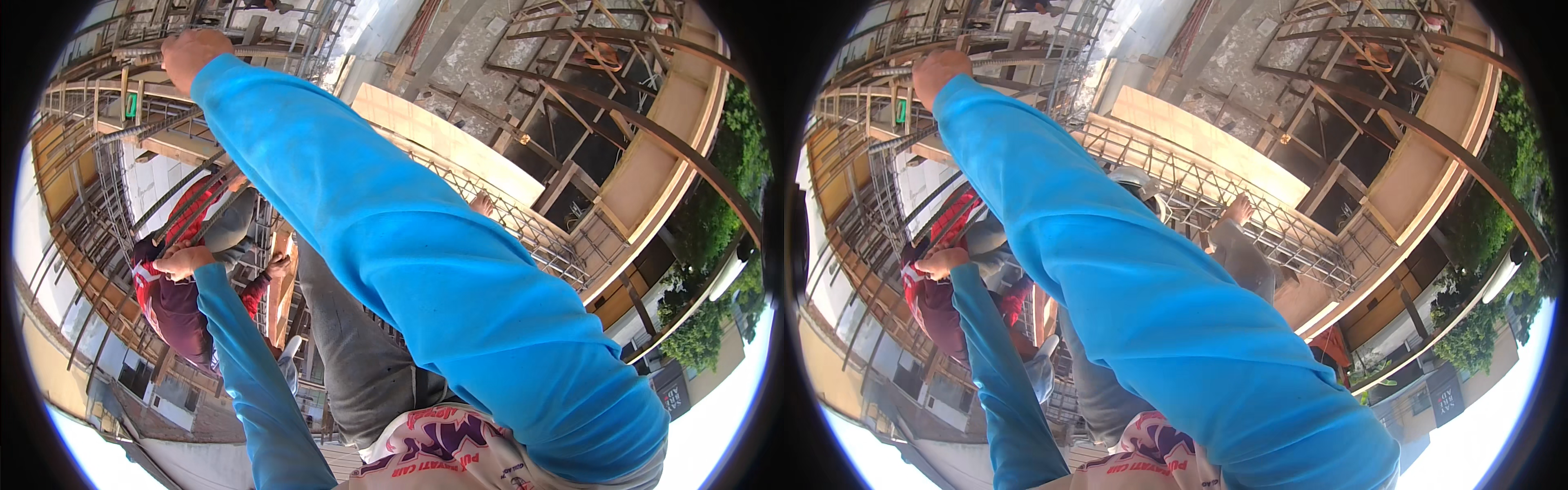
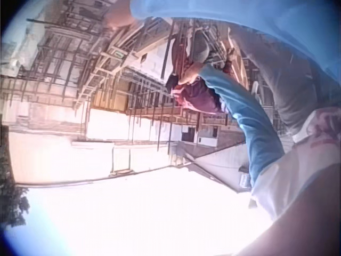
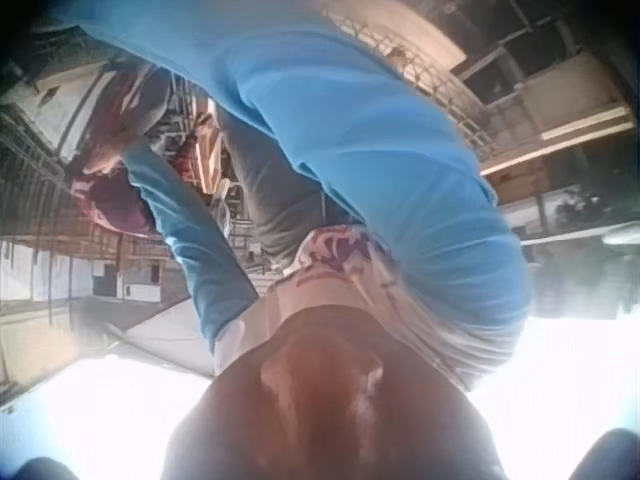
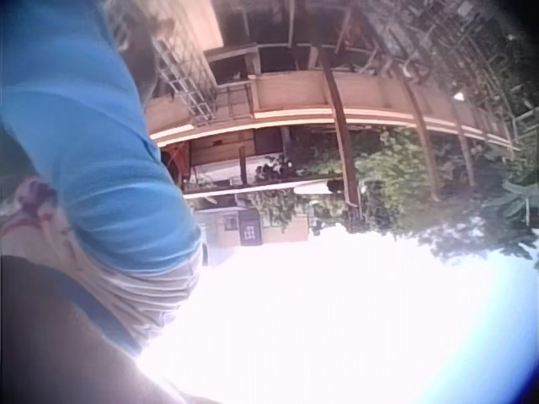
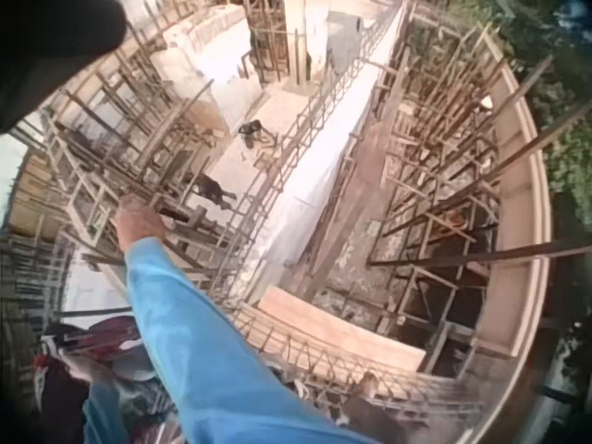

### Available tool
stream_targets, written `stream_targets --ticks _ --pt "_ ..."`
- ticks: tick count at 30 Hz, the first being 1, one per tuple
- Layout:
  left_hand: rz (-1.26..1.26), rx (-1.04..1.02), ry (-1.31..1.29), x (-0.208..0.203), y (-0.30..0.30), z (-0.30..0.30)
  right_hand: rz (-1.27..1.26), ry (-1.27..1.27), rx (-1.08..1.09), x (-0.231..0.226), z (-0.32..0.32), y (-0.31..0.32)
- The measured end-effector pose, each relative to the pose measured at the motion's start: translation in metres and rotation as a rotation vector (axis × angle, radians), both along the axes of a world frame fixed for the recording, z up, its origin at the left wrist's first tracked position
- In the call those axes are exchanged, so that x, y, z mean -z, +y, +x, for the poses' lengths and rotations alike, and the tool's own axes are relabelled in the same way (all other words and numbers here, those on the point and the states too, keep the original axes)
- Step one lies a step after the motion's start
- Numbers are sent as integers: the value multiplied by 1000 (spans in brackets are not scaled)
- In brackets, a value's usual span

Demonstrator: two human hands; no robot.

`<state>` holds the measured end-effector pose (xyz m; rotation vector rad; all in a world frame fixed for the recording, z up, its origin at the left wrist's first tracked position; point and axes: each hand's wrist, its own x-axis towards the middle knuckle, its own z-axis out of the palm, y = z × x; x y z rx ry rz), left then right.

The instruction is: The person uses a measuring tape to check the dimensions of wooden boards and marks a line on the wood with a pencil while working on a construction site.

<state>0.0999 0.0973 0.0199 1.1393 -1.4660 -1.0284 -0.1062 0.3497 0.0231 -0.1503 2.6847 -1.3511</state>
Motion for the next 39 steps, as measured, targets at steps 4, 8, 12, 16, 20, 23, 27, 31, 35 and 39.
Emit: stream_targets --ticks 4,8,12,16,20,23,27,31,35,39 --pt "23 94 33 -5 13 -4 -21 147 4 19 -7 -7" --pt "27 53 23 -11 7 1 -46 202 -23 9 -12 2" --pt "30 69 26 -10 5 6 -25 337 -133 15 -20 1" --pt "55 65 33 -10 8 3 77 241 -188 1 -21 18" --pt "59 104 55 -12 13 5 151 214 -201 -5 -19 20" --pt "42 118 130 -9 7 9 101 195 -140 -6 -13 11" --pt "112 179 224 -5 4 5 196 265 -179 5 -18 16" --pt "78 251 238 -3 -3 12 192 298 -98 16 -8 12" --pt "19 275 189 9 -18 14 27 299 -3 9 12 1" --pt "47 262 234 9 -16 13 119 415 -23 22 4 7"
